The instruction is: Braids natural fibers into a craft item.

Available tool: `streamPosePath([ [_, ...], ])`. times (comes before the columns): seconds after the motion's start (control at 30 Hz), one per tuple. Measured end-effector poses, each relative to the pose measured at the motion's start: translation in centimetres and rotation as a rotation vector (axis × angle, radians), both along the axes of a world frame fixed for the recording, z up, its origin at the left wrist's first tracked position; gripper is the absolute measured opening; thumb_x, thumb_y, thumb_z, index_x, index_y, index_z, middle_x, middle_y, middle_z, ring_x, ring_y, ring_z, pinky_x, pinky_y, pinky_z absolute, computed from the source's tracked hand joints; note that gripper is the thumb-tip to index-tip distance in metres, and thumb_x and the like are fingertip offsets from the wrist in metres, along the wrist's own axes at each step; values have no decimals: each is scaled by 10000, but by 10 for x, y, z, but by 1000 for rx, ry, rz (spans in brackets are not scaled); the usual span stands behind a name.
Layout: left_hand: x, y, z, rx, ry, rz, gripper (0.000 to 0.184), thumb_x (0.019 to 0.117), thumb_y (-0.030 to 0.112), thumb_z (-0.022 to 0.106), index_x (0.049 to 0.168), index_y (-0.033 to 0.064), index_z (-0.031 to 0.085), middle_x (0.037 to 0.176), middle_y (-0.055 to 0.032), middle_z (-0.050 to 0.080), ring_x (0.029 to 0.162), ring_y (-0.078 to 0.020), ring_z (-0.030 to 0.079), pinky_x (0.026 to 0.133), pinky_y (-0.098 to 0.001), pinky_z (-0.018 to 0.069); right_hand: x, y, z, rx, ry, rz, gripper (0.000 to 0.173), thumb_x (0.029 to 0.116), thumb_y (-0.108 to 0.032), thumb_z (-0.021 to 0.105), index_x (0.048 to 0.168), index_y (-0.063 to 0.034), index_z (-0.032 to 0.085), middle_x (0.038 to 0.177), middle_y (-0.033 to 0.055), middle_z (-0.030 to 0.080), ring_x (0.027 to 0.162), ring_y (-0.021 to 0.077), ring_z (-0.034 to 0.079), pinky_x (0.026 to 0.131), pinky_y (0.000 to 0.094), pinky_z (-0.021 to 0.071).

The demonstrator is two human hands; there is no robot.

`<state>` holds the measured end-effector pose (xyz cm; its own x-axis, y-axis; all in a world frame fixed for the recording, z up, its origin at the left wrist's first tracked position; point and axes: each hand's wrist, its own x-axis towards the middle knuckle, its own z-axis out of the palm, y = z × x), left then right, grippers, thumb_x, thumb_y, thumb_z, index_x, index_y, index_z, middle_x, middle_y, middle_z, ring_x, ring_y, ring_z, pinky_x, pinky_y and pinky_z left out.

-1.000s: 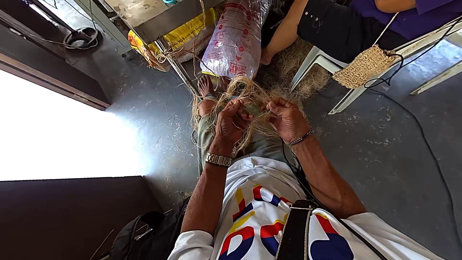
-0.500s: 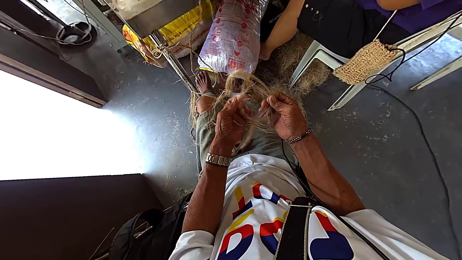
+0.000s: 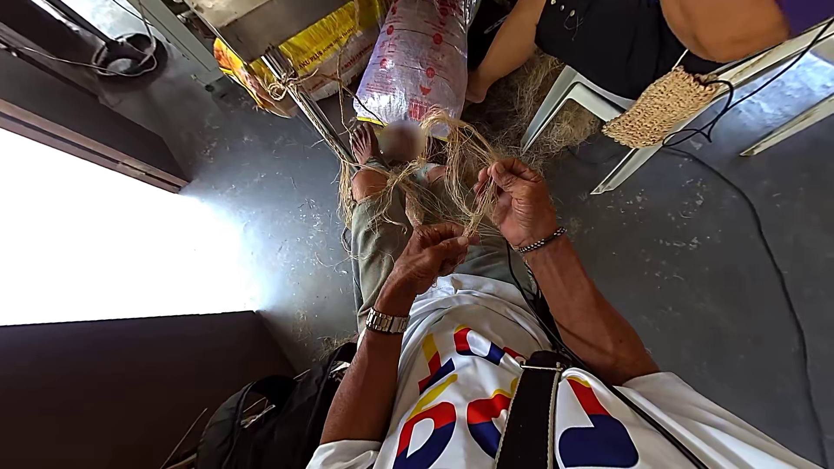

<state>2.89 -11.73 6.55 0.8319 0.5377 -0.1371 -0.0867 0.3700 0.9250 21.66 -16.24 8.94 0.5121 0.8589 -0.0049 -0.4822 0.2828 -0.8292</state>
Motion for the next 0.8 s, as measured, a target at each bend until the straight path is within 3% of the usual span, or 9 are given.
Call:
streamPosePath([
  [0.3, -7, -8, -15, 70, -16, 130, 163, 980, 104, 587, 889, 98, 721, 562, 55, 480, 441, -5, 386, 427, -155, 330, -3, -3, 6, -68, 184, 21, 256, 1080, -83, 442, 899, -81, 623, 871, 55, 699, 747, 143, 694, 685, 284, 610],
  [0.63, -10, -12, -20, 18, -80, 131, 225, 1023, 124, 521, 916, 87, 714, 541, 75, 424, 439, -2, 377, 433, -152, 333, 2, -2, 1, -44, 106, 57, 212, 1069, -78, 469, 934, -75, 633, 895, 76, 708, 737, 145, 693, 667, 276, 605],
  [0.77, -7, -13, -24, 124, -37, 267, 169, 993, 113, 582, 920, 99, 734, 554, 62, 468, 435, -4, 368, 421, -161, 321, 4, -3, -1, -31, -2, 188, 244, 1086, -203, 440, 1067, -84, 652, 990, 59, 693, 867, 167, 690, 782, 340, 607],
  [0.8, -6, -13, -25, 152, -25, 305, 157, 992, 120, 593, 932, 101, 736, 564, 58, 484, 437, -5, 370, 421, -162, 322, 4, -3, -1, -58, -40, 236, 295, 1084, -262, 429, 1137, -83, 657, 1011, 50, 693, 878, 163, 688, 760, 342, 604],
])
